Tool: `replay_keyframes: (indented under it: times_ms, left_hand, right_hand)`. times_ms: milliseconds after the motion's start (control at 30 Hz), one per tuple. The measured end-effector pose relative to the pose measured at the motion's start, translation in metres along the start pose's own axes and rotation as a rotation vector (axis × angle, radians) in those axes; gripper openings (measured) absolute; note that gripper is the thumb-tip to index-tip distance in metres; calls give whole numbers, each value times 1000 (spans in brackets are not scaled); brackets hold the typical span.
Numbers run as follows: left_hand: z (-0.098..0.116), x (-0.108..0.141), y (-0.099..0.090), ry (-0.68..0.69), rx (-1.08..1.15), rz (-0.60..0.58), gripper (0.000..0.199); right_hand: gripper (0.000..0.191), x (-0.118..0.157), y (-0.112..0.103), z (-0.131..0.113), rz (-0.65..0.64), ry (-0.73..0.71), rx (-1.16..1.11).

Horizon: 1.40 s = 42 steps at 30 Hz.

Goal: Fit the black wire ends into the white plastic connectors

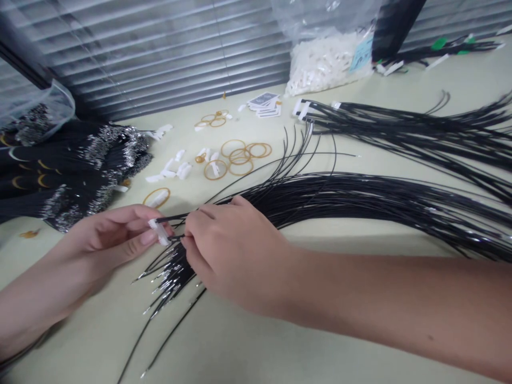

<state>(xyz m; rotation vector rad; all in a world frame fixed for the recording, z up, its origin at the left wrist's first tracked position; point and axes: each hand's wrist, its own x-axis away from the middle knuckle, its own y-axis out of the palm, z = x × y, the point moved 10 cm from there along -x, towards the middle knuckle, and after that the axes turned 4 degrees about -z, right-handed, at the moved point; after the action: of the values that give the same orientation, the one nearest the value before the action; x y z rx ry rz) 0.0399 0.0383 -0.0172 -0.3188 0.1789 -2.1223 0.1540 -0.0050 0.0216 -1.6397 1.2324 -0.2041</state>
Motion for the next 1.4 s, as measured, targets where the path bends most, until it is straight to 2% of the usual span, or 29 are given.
replay_keyframes:
  times_ms: [533, 700, 1100, 1400]
  left_hand:
    - [9, -1, 1, 39, -98, 33, 9]
    - [6, 2, 1, -34, -115, 35, 11]
    - [0, 1, 7, -86, -141, -18, 15]
    - [8, 3, 9, -8, -157, -7, 8]
  right_hand:
    - [21, -1, 2, 0, -25, -13, -24]
    - [22, -1, 4, -1, -49, -17, -26]
    - [18, -1, 10, -7, -111, -98, 23]
    - [17, 1, 14, -10, -183, -106, 79]
